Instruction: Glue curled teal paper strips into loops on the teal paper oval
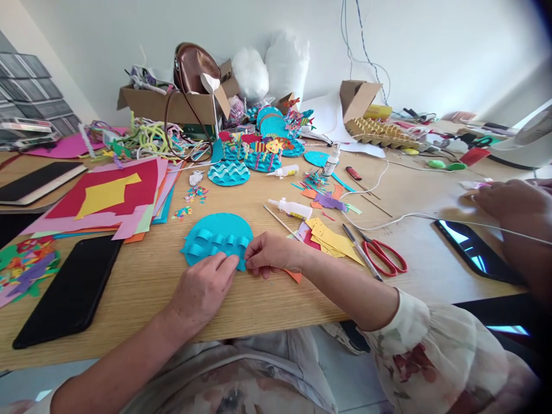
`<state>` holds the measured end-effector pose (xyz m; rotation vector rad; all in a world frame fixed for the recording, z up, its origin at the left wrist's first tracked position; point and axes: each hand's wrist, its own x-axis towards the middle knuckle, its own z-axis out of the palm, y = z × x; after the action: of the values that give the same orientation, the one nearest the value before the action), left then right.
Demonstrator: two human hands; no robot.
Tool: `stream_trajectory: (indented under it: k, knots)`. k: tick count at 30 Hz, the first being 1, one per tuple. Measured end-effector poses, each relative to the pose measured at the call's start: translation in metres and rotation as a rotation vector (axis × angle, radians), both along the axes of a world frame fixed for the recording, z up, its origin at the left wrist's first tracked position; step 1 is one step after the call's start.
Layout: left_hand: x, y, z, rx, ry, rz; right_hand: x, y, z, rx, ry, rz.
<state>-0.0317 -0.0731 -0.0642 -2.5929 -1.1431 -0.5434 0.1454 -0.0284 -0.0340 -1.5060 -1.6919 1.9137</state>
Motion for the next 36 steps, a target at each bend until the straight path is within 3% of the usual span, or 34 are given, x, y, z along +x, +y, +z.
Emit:
stream_trajectory:
  k: [5, 12, 19, 36]
  knots:
    - [-0.006, -0.004, 0.002, 0.005, -0.063, -0.022, 0.0, -0.004, 0.0, -0.029, 0.034, -0.07]
    - [-0.016, -0.012, 0.002, -0.018, -0.034, -0.153, -0.003, -0.005, -0.007, 0.052, 0.037, -0.091]
    - [-0.016, -0.01, -0.006, 0.041, 0.053, -0.139, -0.004, -0.004, -0.013, 0.127, 0.029, -0.067]
    - [-0.014, -0.008, -0.005, 0.022, 0.085, -0.171, -0.004, -0.004, -0.017, 0.221, -0.031, -0.037]
